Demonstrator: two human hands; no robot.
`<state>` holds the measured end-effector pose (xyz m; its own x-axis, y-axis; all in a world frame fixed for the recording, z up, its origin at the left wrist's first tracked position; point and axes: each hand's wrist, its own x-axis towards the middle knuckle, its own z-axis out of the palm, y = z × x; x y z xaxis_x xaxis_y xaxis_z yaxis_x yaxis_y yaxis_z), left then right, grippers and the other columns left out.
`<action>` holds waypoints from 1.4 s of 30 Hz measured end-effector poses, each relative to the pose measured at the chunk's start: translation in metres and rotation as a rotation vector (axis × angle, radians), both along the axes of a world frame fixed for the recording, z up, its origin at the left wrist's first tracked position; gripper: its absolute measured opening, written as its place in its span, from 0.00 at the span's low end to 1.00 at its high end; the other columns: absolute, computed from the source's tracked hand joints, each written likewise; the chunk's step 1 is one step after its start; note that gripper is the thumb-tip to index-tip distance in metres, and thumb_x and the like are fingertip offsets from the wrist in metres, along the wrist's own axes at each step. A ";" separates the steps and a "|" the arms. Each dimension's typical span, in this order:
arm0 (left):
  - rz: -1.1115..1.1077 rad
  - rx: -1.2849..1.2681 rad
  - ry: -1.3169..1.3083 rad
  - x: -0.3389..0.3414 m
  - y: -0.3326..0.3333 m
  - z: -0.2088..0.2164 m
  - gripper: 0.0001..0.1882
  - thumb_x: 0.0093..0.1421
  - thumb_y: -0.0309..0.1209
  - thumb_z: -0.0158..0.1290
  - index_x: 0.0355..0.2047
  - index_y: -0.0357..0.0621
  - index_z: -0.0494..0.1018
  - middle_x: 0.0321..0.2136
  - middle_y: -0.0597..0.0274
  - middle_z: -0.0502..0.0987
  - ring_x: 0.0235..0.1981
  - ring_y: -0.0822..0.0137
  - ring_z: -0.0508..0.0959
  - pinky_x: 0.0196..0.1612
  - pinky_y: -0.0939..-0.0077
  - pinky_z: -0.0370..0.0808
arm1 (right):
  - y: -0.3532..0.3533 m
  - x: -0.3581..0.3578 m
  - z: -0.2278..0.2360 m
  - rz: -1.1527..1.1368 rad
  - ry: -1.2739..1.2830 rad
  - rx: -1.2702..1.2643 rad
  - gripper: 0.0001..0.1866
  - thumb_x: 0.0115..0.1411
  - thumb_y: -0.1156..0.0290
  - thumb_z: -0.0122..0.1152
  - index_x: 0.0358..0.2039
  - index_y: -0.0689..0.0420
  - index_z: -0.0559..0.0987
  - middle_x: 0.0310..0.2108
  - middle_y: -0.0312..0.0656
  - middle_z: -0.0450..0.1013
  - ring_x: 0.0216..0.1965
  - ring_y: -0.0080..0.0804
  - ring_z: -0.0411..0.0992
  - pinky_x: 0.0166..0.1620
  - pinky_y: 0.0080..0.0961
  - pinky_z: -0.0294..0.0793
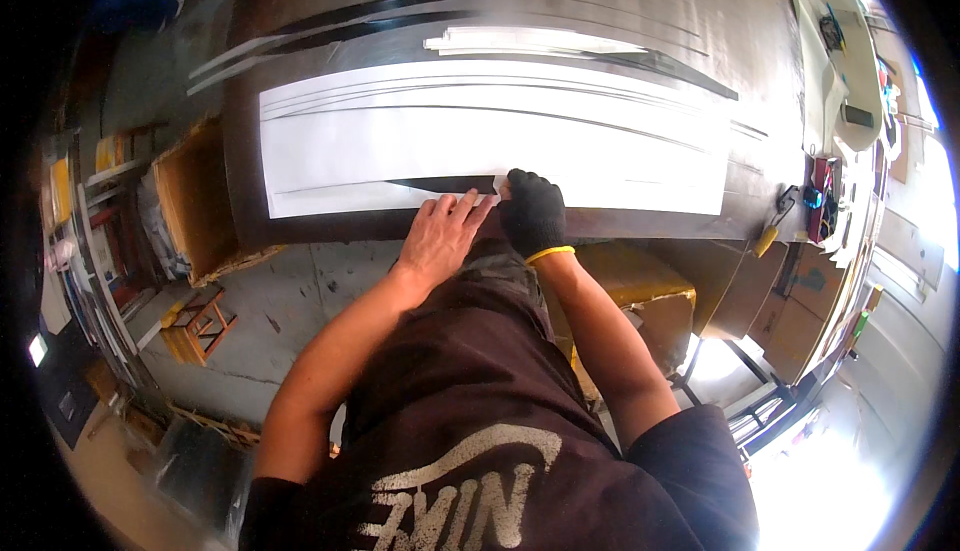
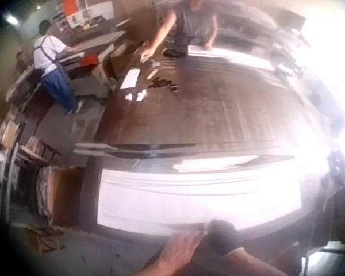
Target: The person applies white edge banding to the edges of a large white board on a workbench. They align the strip, press it down, and use a yellow utility knife to trim the excess material along the edge.
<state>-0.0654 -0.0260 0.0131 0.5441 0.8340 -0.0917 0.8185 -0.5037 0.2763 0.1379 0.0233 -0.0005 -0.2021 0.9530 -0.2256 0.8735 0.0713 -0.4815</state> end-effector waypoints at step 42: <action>0.372 -0.427 -0.175 0.033 -0.008 0.014 0.38 0.66 0.27 0.59 0.76 0.44 0.62 0.51 0.51 0.74 0.47 0.53 0.77 0.55 0.57 0.77 | -0.490 0.495 -0.145 -1.480 -0.336 -0.526 0.11 0.68 0.64 0.60 0.38 0.51 0.89 0.31 0.47 0.85 0.30 0.38 0.85 0.33 0.33 0.82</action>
